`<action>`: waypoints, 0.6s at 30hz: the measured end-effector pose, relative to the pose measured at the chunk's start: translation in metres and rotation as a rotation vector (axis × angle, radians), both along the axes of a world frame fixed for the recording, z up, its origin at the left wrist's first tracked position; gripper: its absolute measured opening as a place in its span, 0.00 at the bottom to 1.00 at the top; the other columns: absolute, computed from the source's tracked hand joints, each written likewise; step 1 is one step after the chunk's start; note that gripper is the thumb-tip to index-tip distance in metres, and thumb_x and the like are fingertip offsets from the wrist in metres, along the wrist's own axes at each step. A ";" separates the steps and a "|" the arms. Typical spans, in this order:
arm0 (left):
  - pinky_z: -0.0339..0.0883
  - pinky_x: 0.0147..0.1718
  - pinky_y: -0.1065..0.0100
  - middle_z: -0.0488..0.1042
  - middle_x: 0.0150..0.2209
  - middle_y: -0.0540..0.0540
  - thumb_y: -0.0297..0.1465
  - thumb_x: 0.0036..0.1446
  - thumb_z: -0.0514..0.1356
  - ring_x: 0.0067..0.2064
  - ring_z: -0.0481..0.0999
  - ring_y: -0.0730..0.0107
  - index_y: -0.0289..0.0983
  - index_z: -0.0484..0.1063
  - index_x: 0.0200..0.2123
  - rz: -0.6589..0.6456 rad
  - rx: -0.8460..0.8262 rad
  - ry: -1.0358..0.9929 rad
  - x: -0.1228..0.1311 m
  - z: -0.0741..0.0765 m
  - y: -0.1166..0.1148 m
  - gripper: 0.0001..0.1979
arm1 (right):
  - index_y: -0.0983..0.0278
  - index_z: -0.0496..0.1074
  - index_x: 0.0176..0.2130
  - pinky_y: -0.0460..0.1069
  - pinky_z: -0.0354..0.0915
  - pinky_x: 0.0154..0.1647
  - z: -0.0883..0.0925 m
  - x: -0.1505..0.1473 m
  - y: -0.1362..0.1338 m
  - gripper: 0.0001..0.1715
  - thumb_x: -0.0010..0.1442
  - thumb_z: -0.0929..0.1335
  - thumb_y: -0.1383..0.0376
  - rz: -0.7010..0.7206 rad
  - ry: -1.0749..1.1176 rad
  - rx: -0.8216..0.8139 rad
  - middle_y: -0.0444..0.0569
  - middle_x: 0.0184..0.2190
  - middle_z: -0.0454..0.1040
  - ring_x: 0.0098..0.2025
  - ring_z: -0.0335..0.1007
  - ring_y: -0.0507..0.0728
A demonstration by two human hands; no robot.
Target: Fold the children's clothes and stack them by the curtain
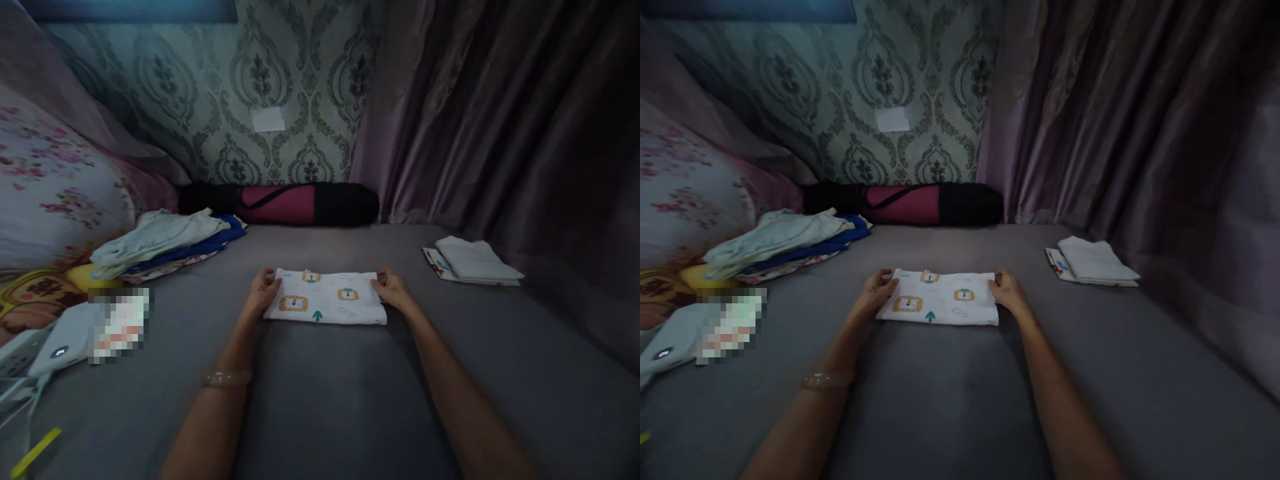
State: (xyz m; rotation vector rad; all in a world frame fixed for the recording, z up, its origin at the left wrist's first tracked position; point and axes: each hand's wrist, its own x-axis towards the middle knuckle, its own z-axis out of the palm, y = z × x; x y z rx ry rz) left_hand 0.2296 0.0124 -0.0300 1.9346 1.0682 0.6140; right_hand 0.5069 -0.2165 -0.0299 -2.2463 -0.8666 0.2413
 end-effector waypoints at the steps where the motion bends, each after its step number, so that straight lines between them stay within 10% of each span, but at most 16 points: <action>1: 0.66 0.28 0.69 0.74 0.31 0.46 0.30 0.54 0.57 0.29 0.73 0.68 0.34 0.65 0.55 -0.013 0.003 0.001 -0.001 0.002 -0.002 0.24 | 0.66 0.69 0.46 0.44 0.58 0.23 -0.001 0.001 0.000 0.19 0.52 0.67 0.64 -0.005 0.000 0.007 0.45 0.24 0.73 0.24 0.67 0.52; 8: 0.67 0.43 0.65 0.74 0.36 0.44 0.24 0.54 0.51 0.38 0.74 0.67 0.35 0.76 0.45 -0.084 0.150 0.039 0.001 0.005 -0.007 0.19 | 0.62 0.71 0.29 0.44 0.59 0.26 -0.008 0.006 0.002 0.07 0.50 0.63 0.66 0.219 -0.014 0.106 0.41 0.22 0.70 0.25 0.64 0.51; 18: 0.68 0.46 0.61 0.74 0.43 0.40 0.23 0.55 0.51 0.44 0.74 0.60 0.34 0.75 0.48 -0.050 0.297 0.021 -0.003 -0.004 0.000 0.20 | 0.64 0.76 0.35 0.50 0.66 0.33 -0.007 0.010 0.001 0.12 0.55 0.63 0.67 0.153 -0.065 0.049 0.48 0.29 0.76 0.31 0.72 0.57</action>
